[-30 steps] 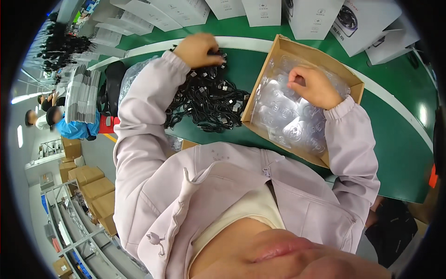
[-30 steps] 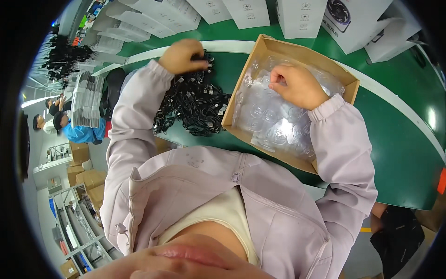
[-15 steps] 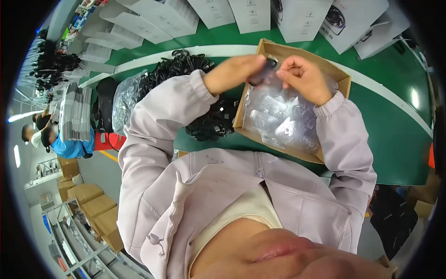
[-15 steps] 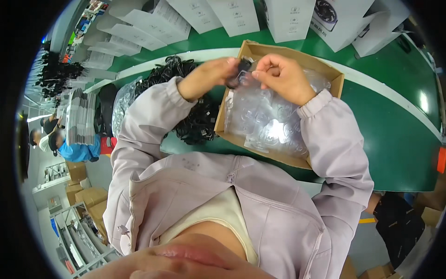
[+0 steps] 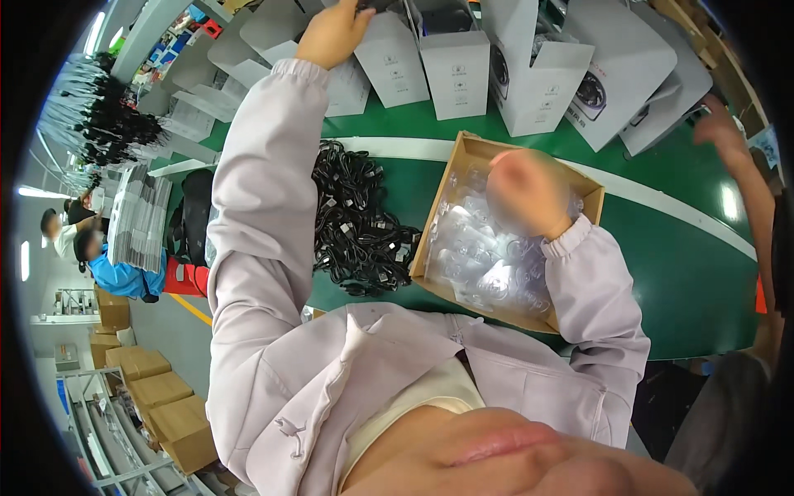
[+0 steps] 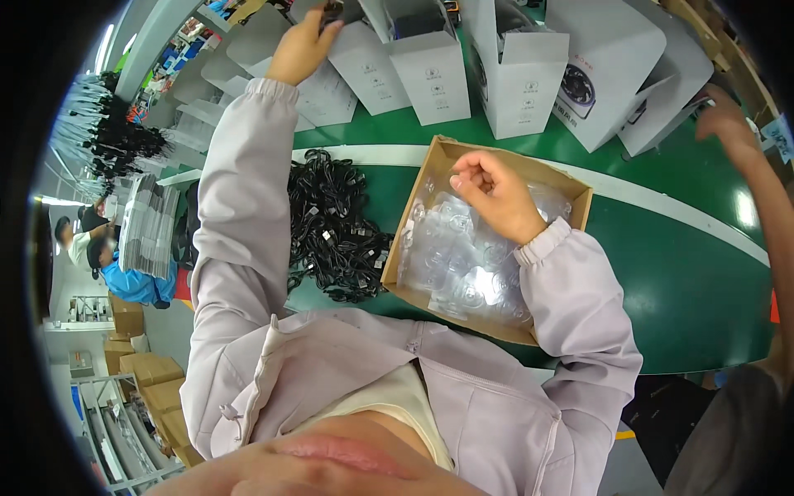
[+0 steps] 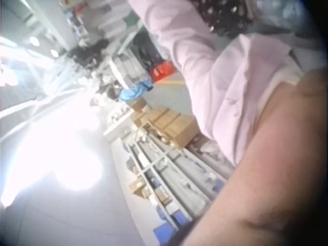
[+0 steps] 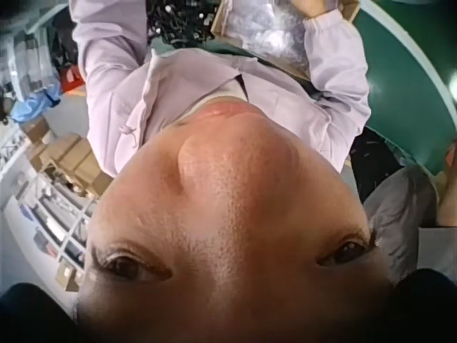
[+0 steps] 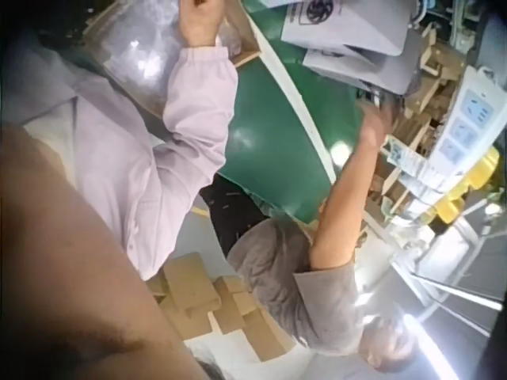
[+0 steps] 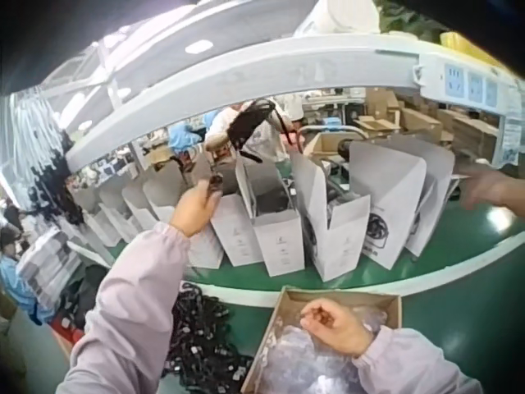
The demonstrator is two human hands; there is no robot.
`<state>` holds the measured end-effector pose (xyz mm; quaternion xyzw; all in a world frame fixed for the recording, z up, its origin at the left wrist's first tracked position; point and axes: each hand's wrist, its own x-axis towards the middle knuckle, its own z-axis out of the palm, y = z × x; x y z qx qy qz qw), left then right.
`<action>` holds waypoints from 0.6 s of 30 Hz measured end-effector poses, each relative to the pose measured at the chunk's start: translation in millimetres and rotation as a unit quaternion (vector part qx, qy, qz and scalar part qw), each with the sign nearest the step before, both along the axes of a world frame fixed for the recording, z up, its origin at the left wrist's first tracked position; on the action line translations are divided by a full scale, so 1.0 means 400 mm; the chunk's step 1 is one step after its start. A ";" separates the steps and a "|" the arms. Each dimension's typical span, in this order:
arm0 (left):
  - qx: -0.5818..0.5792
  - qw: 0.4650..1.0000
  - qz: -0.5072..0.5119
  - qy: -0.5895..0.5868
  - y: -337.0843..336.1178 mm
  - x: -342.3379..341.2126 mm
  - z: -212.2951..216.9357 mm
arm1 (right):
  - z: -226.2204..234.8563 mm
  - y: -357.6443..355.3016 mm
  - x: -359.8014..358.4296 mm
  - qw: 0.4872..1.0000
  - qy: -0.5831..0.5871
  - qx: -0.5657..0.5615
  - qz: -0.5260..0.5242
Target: Packaging electronic cables and components into small boxes at a manual assembly station.
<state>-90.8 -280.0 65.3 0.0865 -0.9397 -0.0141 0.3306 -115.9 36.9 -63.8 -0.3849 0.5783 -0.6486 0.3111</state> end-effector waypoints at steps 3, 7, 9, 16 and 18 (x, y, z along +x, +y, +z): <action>-0.008 0.993 -0.011 -0.115 0.006 -0.001 -0.006 | 0.001 0.000 -0.009 1.000 0.001 -0.004 -0.017; -0.045 0.981 -0.069 -0.173 0.000 -0.046 -0.026 | -0.004 -0.001 -0.009 0.999 0.017 0.032 -0.032; -0.059 0.980 -0.090 -0.170 -0.009 -0.084 -0.045 | 0.013 -0.002 -0.005 0.986 0.130 0.106 -0.008; -0.140 0.988 0.040 -0.060 0.012 -0.124 -0.156 | -0.039 -0.003 0.006 0.868 0.492 0.061 -0.011; -0.112 0.992 -0.041 0.028 0.043 -0.092 -0.179 | -0.051 -0.008 0.010 0.834 0.550 0.040 -0.019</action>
